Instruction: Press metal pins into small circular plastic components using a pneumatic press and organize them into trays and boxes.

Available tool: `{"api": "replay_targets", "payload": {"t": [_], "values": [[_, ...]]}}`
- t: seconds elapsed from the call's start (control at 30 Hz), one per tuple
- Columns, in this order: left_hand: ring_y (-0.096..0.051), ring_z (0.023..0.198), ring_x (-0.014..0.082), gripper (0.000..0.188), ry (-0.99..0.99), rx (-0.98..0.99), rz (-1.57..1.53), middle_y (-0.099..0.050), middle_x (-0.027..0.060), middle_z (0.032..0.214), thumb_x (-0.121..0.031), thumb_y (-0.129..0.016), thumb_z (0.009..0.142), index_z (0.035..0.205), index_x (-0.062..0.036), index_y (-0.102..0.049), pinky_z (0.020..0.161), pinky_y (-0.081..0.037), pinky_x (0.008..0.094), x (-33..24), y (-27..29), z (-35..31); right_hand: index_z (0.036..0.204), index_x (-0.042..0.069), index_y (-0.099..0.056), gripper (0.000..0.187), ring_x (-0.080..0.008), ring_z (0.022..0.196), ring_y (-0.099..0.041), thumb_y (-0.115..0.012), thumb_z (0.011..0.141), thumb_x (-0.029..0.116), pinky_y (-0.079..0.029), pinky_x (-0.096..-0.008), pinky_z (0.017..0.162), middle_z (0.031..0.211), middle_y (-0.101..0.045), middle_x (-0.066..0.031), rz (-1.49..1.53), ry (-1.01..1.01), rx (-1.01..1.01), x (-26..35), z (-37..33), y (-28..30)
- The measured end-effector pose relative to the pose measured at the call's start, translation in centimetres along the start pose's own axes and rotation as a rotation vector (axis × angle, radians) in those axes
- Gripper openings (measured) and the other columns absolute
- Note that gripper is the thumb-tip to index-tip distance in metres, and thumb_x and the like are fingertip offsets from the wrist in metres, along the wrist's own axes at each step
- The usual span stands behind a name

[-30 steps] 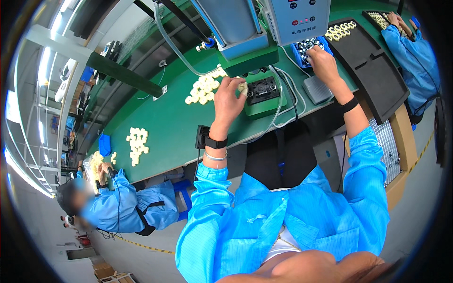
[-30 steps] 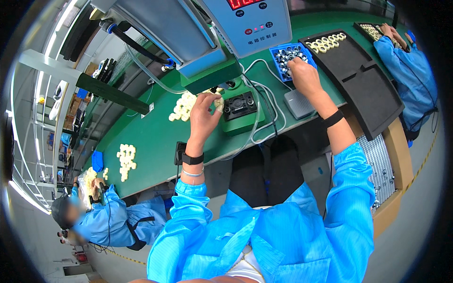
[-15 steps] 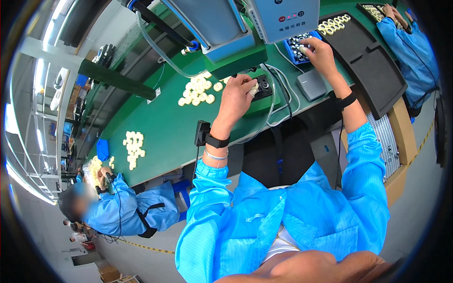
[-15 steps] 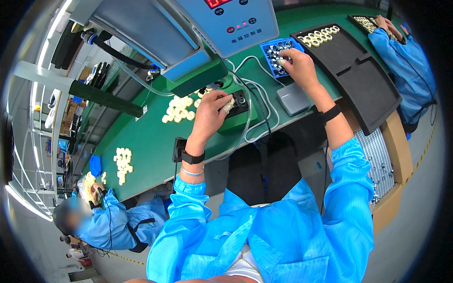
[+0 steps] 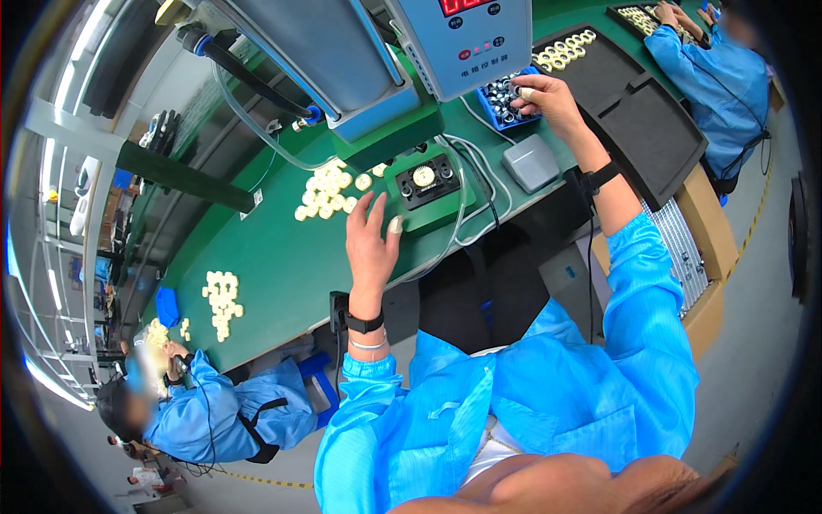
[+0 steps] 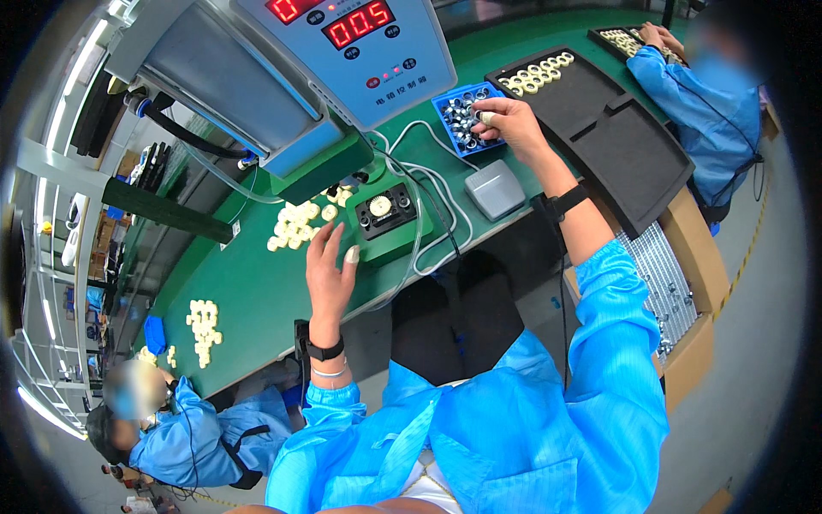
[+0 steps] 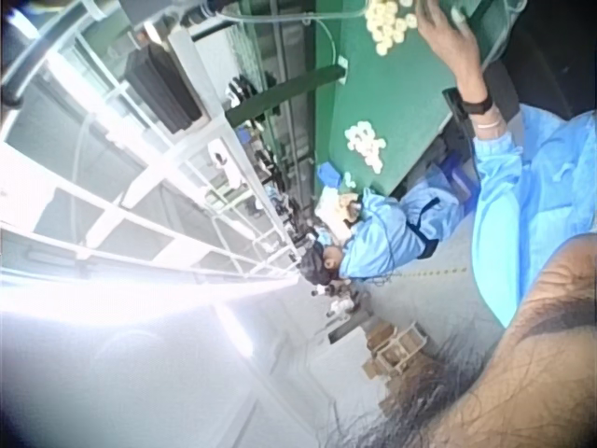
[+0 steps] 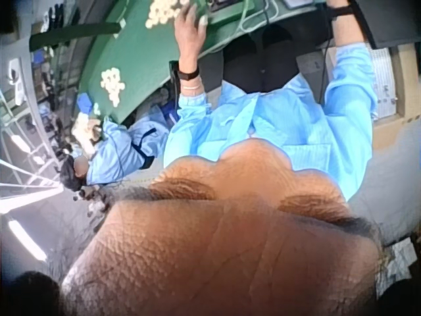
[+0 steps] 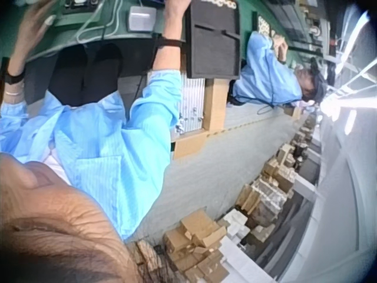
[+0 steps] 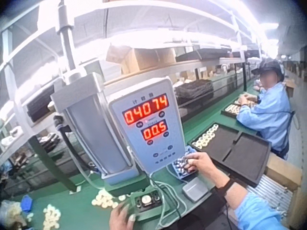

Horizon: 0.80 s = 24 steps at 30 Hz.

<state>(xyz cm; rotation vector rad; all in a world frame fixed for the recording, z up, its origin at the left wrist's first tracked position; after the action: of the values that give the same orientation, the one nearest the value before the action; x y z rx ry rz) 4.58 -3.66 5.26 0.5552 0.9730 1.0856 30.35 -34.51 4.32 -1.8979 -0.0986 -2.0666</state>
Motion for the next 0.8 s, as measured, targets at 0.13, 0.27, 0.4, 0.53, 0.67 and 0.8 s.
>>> {"api": "replay_targets", "payload": {"t": [0.13,0.27,0.4,0.53,0.67,0.8], "values": [[-0.055,0.115,0.0352,0.042,0.059,-0.019,-0.016,-0.055,0.0182,0.129,-0.014,-0.069,0.086,0.126,-0.0036,-0.061,0.095,-0.047,0.042,0.7,0.5,-1.2,0.113,-0.004,-0.063,0.024,-0.0131,0.076,-0.068,-0.055,0.09,-0.001,-0.055,-0.0216,0.062,0.104,-0.067,-0.0107,-0.037,-0.037,-0.035,0.6,0.5,-0.4],[-0.056,0.112,0.0357,0.04,0.063,-0.039,0.003,-0.056,0.0185,0.127,-0.015,-0.069,0.085,0.124,-0.0032,-0.062,0.092,-0.048,0.0425,1.7,0.8,-1.9,0.111,-0.005,-0.062,0.021,-0.0129,0.077,-0.065,-0.056,0.091,0.0,-0.055,-0.0235,0.069,0.101,-0.066,-0.0102,-0.137,-0.023,-0.045,0.2,1.6,0.1],[-0.056,0.112,0.0353,0.04,0.114,-0.056,0.042,-0.056,0.0185,0.127,-0.015,-0.069,0.085,0.123,-0.0035,-0.062,0.092,-0.048,0.0422,2.9,1.5,-2.5,0.113,-0.007,-0.061,0.023,-0.0214,0.092,-0.067,-0.056,0.091,-0.002,-0.057,-0.0288,0.083,0.106,-0.064,-0.0131,0.307,0.035,0.01,1.2,-0.4,-2.1],[-0.058,0.111,0.0355,0.042,0.115,-0.017,0.109,-0.059,0.0178,0.124,-0.015,-0.07,0.084,0.123,-0.0043,-0.062,0.092,-0.049,0.0416,3.3,2.0,-2.2,0.11,-0.005,-0.062,0.02,-0.0244,0.098,-0.068,-0.06,0.092,0.002,-0.057,-0.03,0.086,0.107,-0.066,-0.0144,0.421,-0.046,0.071,1.7,-4.6,-5.5],[-0.059,0.107,0.0354,0.041,0.072,0.051,0.134,-0.062,0.0156,0.12,-0.013,-0.071,0.08,0.119,-0.0041,-0.063,0.09,-0.05,0.0421,4.0,2.1,-0.2,0.11,-0.002,-0.062,0.02,-0.0236,0.093,-0.069,-0.06,0.09,0.0,-0.059,-0.0297,0.081,0.103,-0.068,-0.0133,0.465,-0.189,0.167,2.3,-7.3,-9.2],[-0.061,0.101,0.0348,0.039,-0.026,0.068,0.18,-0.063,0.015,0.113,-0.009,-0.07,0.077,0.116,-0.0056,-0.065,0.085,-0.051,0.0413,4.4,0.7,4.5,0.108,-0.002,-0.062,0.02,-0.0256,0.096,-0.068,-0.06,0.088,-0.004,-0.057,-0.0343,0.087,0.106,-0.067,-0.0157,0.582,-0.235,0.274,1.8,-7.8,-12.6]]}}
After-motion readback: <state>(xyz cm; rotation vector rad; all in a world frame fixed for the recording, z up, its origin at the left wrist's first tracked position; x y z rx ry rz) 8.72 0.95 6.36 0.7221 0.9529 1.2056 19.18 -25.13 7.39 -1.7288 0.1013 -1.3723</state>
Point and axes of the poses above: each hand's wrist, its own z-axis towards the middle knuckle, its own y-axis out of the back of the hand, x = y × z, the point moved 2 cm from there along z, towards the middle knuckle
